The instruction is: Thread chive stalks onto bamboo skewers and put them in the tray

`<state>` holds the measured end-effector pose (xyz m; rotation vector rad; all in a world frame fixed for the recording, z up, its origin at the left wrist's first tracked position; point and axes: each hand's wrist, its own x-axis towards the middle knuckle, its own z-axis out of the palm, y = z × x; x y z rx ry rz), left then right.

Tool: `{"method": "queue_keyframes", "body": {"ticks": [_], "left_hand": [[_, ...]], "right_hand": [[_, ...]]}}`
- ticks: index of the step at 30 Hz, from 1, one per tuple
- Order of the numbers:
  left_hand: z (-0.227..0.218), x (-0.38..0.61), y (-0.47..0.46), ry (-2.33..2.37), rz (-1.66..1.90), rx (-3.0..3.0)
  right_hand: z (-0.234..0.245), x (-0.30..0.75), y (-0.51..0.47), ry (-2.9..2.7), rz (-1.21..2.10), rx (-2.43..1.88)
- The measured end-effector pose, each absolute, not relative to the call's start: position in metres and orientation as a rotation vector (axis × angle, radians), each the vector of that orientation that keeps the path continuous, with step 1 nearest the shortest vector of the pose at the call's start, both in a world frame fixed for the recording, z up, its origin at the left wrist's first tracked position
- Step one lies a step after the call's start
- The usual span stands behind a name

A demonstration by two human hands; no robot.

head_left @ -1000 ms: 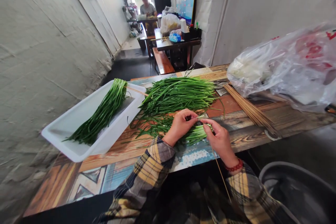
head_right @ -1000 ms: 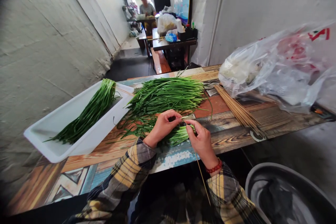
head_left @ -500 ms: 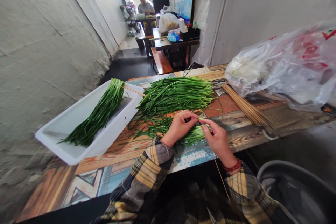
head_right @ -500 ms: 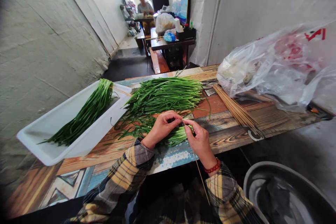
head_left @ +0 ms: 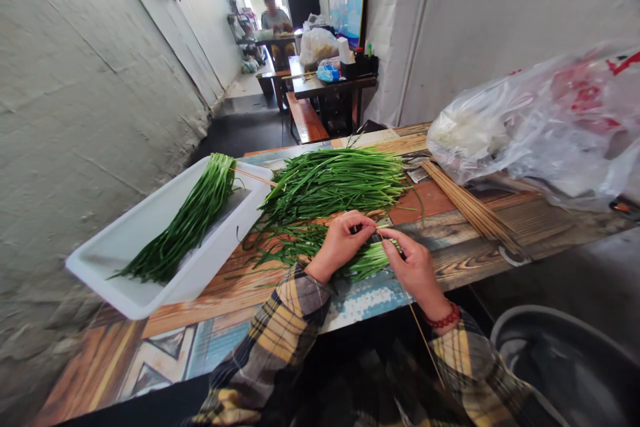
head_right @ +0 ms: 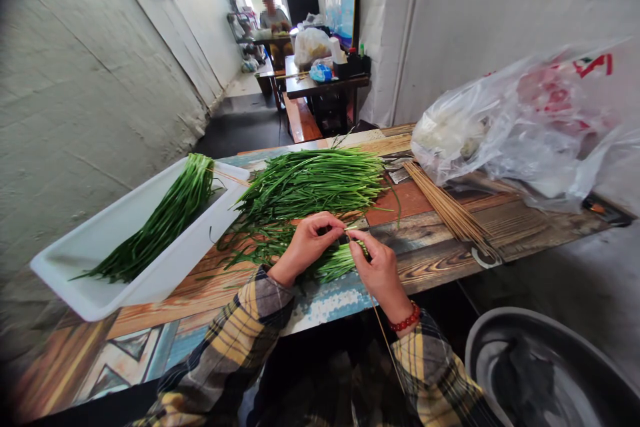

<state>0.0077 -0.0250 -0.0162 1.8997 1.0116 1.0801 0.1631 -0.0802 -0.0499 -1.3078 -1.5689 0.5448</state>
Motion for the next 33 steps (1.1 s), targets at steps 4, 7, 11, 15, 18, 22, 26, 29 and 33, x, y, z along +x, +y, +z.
{"method": "queue_keyframes", "body": {"ticks": [4,7,11,15,18,22,26,29,33], "left_hand": [[-0.0169,0.0076,-0.0248,1.007,1.080,1.901],[-0.0166,0.0075,-0.0249,0.999,1.078,1.904],[-0.0154,0.0076,-0.0254,1.002,1.072,1.902],[-0.0147,0.0076,-0.0259,1.036,1.043,1.874],[-0.0149,0.0077,-0.0262,1.038,1.021,1.856],[-0.0148,0.0078,-0.0268,1.039,1.032,1.853],[-0.0143,0.0081,-0.0273,1.040,1.029,1.846],[-0.0149,0.0082,-0.0271,1.041,1.025,1.825],[-0.0162,0.0084,-0.0266,1.029,1.009,1.825]], "right_hand": [[-0.0496,0.1632,-0.0803,-1.573,0.534,-1.306],[-0.0479,0.1630,-0.0808,-1.567,0.541,-1.316],[-0.0474,0.1630,-0.0812,-1.564,0.540,-1.326],[-0.0492,0.1633,-0.0808,-1.577,0.530,-1.321],[-0.0495,0.1630,-0.0807,-1.571,0.521,-1.321],[-0.0480,0.1624,-0.0810,-1.568,0.521,-1.335],[-0.0476,0.1627,-0.0812,-1.569,0.526,-1.333],[-0.0480,0.1632,-0.0811,-1.573,0.525,-1.324],[-0.0476,0.1634,-0.0810,-1.576,0.531,-1.335]]}}
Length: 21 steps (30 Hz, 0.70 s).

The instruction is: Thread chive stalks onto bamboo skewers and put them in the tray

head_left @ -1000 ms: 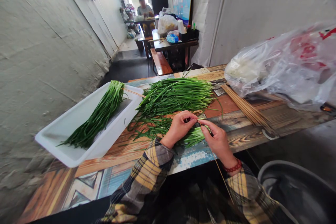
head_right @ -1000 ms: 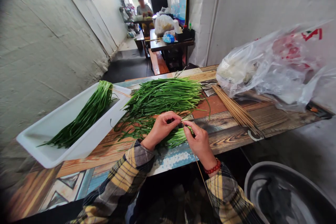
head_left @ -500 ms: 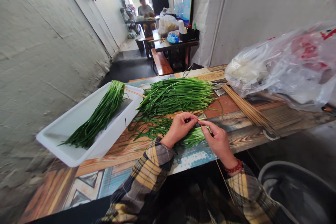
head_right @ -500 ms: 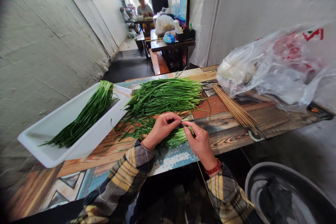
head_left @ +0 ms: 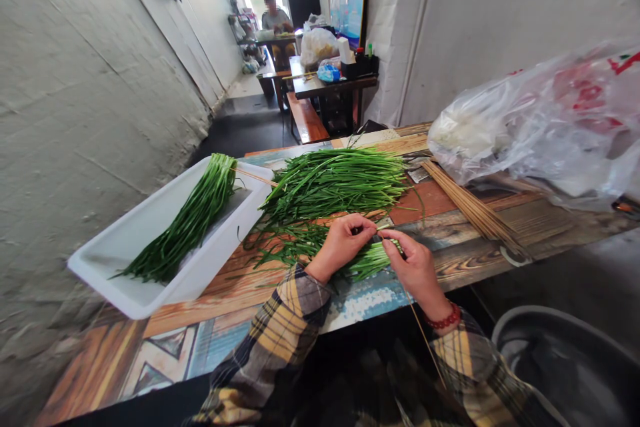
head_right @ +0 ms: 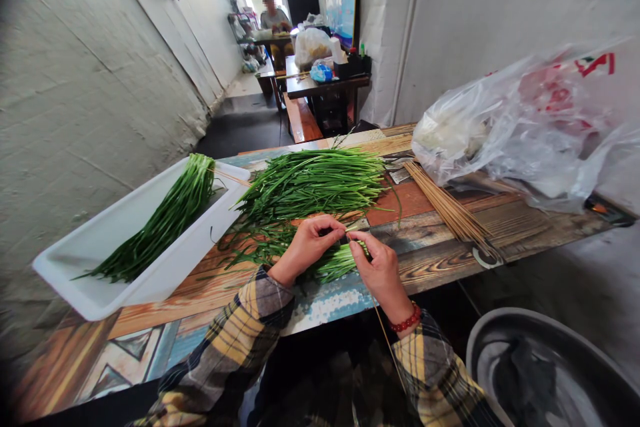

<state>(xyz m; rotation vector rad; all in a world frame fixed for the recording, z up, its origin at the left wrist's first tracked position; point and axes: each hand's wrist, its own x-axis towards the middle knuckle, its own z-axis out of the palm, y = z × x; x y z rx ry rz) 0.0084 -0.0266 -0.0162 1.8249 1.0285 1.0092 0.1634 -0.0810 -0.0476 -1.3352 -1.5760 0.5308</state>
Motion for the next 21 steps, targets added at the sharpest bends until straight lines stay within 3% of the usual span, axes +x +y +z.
{"method": "queue_keyframes", "body": {"ticks": [21], "left_hand": [[-0.0143,0.0092,-0.0271,1.110,1.030,1.920]], "right_hand": [[-0.0474,0.1628,-0.0809,-1.575,0.526,-1.343]]}}
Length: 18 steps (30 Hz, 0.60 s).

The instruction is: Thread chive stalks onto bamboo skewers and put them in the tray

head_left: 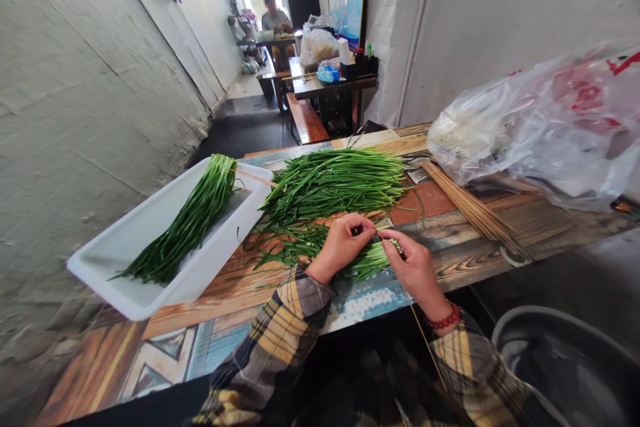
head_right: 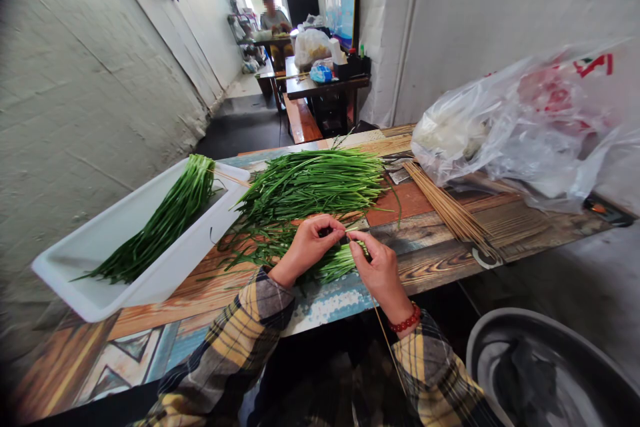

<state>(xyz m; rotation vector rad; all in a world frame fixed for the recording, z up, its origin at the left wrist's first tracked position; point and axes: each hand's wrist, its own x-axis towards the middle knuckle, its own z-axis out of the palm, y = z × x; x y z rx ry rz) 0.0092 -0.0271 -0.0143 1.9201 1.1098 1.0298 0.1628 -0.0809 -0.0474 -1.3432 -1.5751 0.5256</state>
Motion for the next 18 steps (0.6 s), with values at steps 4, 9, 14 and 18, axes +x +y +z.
{"method": "queue_keyframes", "body": {"ticks": [4,9,14,18], "left_hand": [[-0.0126,0.0089,-0.0276,1.091,1.036,1.929],[-0.0133,0.0084,-0.0272,1.078,1.044,1.935],[-0.0147,0.0083,-0.0263,1.079,1.040,1.944],[-0.0141,0.0083,-0.0266,1.073,1.043,1.948]], "right_hand": [[-0.0474,0.1627,-0.0808,-1.576,0.526,-1.346],[-0.0487,0.1626,-0.0801,-1.562,0.518,-1.342],[-0.0487,0.1619,-0.0799,-1.551,0.515,-1.339],[-0.0481,0.1621,-0.0803,-1.549,0.531,-1.342]]}}
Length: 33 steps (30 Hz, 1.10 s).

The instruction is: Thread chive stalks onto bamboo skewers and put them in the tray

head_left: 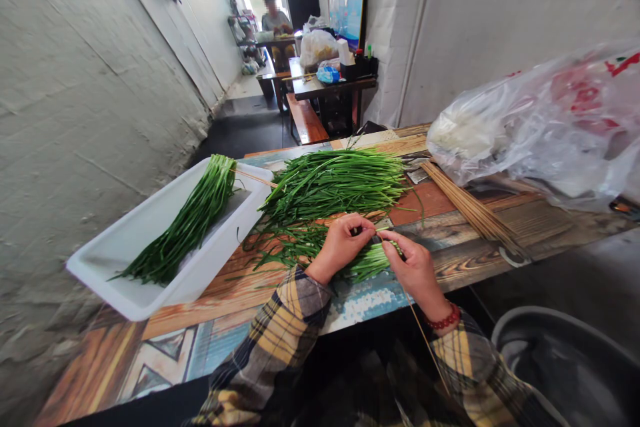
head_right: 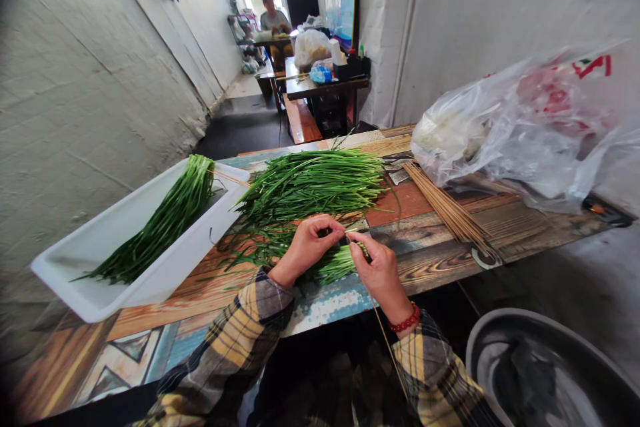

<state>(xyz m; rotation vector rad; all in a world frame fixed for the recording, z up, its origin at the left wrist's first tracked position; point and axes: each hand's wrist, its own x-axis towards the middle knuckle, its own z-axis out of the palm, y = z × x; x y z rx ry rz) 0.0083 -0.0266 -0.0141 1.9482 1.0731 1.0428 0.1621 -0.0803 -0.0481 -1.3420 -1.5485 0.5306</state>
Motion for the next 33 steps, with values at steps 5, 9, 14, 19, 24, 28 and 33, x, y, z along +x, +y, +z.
{"method": "queue_keyframes", "body": {"ticks": [5,9,14,19,24,28,33], "left_hand": [[-0.0149,0.0079,-0.0262,1.069,1.053,1.954],[-0.0156,0.0083,-0.0256,1.053,1.066,1.998],[-0.0153,0.0100,-0.0260,1.047,1.094,2.050],[-0.0154,0.0101,-0.0261,1.056,1.085,2.044],[-0.0147,0.0092,-0.0270,1.081,1.055,2.007],[-0.0143,0.0092,-0.0280,1.076,1.041,1.996],[-0.0156,0.0089,-0.0281,1.080,1.037,1.976]], "right_hand": [[-0.0485,0.1624,-0.0804,-1.550,0.559,-1.355],[-0.0496,0.1623,-0.0795,-1.554,0.520,-1.345],[-0.0500,0.1617,-0.0792,-1.561,0.520,-1.347],[-0.0496,0.1613,-0.0794,-1.561,0.511,-1.342],[-0.0501,0.1618,-0.0798,-1.559,0.517,-1.352],[-0.0498,0.1621,-0.0799,-1.568,0.527,-1.368],[-0.0501,0.1624,-0.0790,-1.573,0.515,-1.391]]}}
